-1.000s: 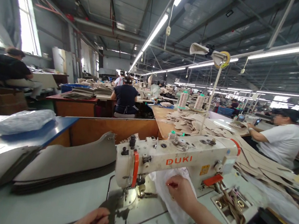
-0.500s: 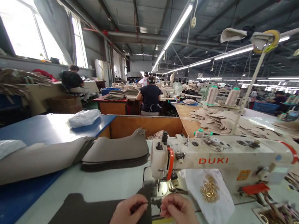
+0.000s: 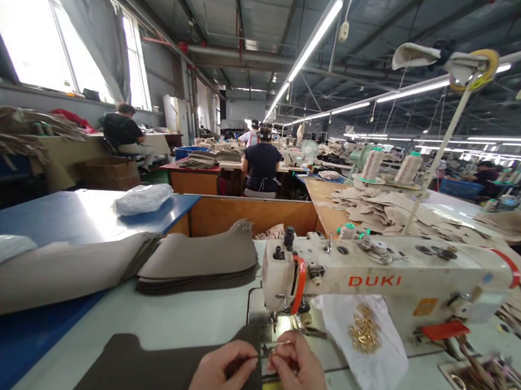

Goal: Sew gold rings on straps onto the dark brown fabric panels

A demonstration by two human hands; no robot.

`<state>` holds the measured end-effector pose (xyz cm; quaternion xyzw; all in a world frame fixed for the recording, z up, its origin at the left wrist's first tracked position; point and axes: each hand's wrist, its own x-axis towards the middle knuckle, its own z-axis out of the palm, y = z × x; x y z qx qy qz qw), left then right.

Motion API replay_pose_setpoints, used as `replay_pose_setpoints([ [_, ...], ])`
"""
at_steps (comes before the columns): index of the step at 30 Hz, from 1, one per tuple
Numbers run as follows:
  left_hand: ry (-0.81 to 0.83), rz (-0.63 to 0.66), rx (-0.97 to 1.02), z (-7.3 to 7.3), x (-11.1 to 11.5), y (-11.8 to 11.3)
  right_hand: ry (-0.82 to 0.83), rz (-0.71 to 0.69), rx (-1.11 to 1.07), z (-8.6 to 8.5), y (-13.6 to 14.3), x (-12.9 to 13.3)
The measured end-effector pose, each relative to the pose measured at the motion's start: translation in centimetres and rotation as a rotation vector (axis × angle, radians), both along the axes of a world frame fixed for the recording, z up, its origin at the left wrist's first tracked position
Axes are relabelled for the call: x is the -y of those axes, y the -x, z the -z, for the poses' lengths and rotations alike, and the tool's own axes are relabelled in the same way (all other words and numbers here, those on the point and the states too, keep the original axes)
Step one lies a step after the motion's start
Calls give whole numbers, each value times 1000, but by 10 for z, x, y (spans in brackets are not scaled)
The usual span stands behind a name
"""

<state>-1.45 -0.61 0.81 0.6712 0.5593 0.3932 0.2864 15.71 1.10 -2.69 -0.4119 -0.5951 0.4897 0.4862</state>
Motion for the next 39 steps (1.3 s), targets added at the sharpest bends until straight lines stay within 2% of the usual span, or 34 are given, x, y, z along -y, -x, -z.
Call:
replay_pose_setpoints([
  [7, -97, -9, -52, 1, 3, -3, -119, -27, 108, -3, 2, 2],
  [16, -143, -60, -80, -1, 4, -3, -116, -55, 124, -8, 7, 6],
  [20, -92, -46, -57, -2, 5, -5, -139, 4, 176, -4, 13, 6],
  [25, -10, 22, -44, -5, 5, -6, -215, 108, 386, -4, 18, 6],
  [28, 62, 36, 18, -4, 3, -5, -246, 77, 429, -10, 18, 7],
  [30, 113, 37, 115, -2, -1, -3, -258, 28, 378, -14, 16, 8],
  [35, 294, 58, 452, 9, -8, 0, -166, 21, 181, -15, 11, 5],
  [37, 336, 62, 514, 10, -9, 0, -48, 3, 91, -10, 11, 0],
  [39, 360, 79, 533, 8, -8, 0, 107, -77, -26, -4, 11, -6],
])
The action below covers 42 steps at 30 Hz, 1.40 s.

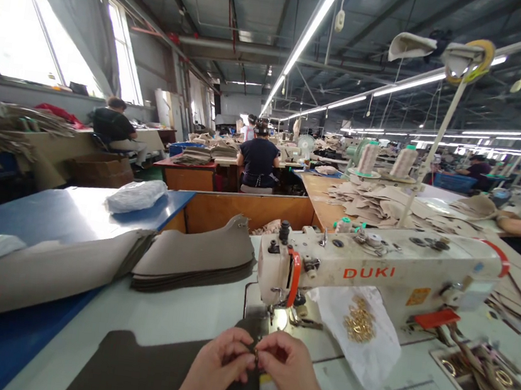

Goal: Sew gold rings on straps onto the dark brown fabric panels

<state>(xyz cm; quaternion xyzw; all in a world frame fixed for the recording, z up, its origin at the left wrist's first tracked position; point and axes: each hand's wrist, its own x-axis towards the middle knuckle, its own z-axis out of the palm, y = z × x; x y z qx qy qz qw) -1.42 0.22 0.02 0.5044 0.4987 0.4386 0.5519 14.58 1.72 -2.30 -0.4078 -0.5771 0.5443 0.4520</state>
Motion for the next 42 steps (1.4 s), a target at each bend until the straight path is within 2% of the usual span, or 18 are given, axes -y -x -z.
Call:
replay_pose_setpoints([
  [4, 19, 32, 25, -5, 0, 2, 193, -129, -154, 5, 0, -10],
  [8, 46, 21, 83, -6, -3, 4, 227, -91, -223, 2, -1, -12],
  [18, 60, 190, 122, -1, -10, 6, 258, -103, -225, 2, 5, -8],
  [23, 11, 193, 2, -4, -3, 6, 193, -165, -230, -9, 2, 1],
  [27, -91, 165, -193, -3, 3, 6, 64, -110, -58, -15, 1, 11],
  [31, -132, 156, -313, 0, 5, 7, 68, -103, 8, -15, 1, 14],
  [34, -141, 143, -295, -1, 4, 7, -22, -85, 82, -15, -2, 13],
  [38, -121, 99, -143, -8, 2, 4, -208, -8, 192, -12, -5, 12],
  [42, -47, 46, -12, -12, -1, 1, -204, 40, 151, -6, -2, 10],
])
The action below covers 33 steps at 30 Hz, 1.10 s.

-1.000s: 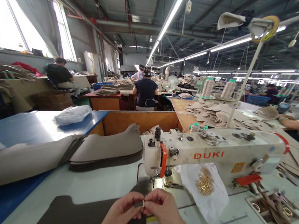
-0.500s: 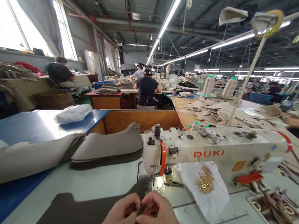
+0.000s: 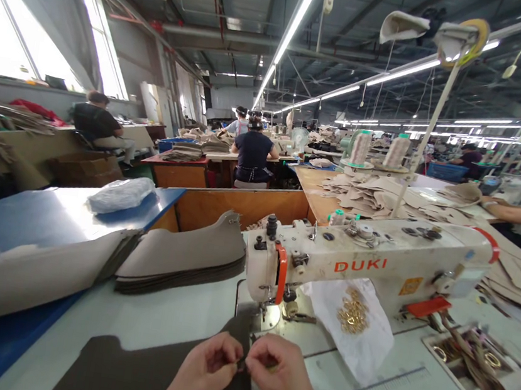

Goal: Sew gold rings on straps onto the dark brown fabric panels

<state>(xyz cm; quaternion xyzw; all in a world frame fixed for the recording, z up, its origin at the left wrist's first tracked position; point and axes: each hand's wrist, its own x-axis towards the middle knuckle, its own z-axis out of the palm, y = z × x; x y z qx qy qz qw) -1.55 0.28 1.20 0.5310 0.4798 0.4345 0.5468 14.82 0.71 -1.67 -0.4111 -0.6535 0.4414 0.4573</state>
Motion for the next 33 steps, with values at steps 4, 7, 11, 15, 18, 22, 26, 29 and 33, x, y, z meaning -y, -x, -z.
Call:
replay_pose_setpoints([
  [4, 51, -16, 61, 4, -3, 0, 44, 46, -34, 3, 4, 0],
  [7, 74, -45, 65, 4, -3, -1, 30, 58, -25, 2, 4, 0],
  [11, 68, -90, 70, 2, 0, -4, 47, 34, -38, 1, 3, 1],
  [15, 3, -118, 19, 4, 3, -3, 140, 5, -124, 1, 2, 2],
  [18, -50, -126, -18, 6, 4, 0, 171, 19, -132, 2, 1, 1],
  [22, -84, -125, -56, 9, 3, 0, 160, 46, -76, -1, 1, 1],
  [26, -96, -129, -84, 14, 3, -1, 96, 65, 31, -3, 0, 1],
  [29, -115, -96, -175, 11, 3, 0, 47, 60, 120, -1, -1, 1],
  [33, -237, -41, -492, 0, 0, 12, 128, 46, 74, -3, -3, -1],
])
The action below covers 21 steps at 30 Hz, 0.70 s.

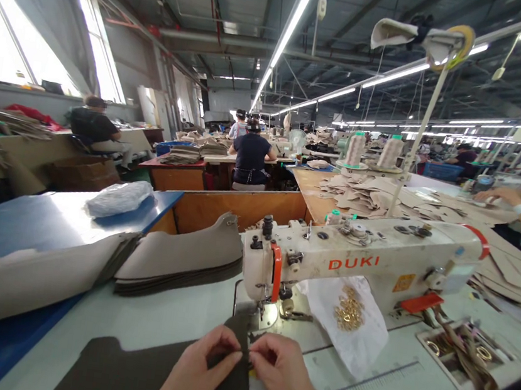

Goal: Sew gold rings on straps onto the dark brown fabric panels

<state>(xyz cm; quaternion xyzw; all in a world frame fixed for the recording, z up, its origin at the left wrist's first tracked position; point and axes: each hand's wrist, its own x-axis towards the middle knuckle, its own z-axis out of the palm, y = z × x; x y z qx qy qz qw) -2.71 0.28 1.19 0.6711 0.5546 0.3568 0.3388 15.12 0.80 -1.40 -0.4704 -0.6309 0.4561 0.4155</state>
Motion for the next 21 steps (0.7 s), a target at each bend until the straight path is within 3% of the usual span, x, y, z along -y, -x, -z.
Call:
replay_pose_setpoints([
  [3, -225, -23, -268, 4, -2, 13, 129, 28, -24, -8, 1, -4],
  [6, -373, 15, -478, 22, 2, 19, 234, 45, 13, -16, 5, -11],
  [11, -468, 0, -570, 40, 18, 12, 317, 25, 85, -19, 15, -23],
  [15, -517, -14, -542, 34, 20, 10, 335, -4, 155, -20, 19, -27],
  [21, -636, 100, -547, 18, 7, 1, 339, -40, 228, -26, 17, -32],
])
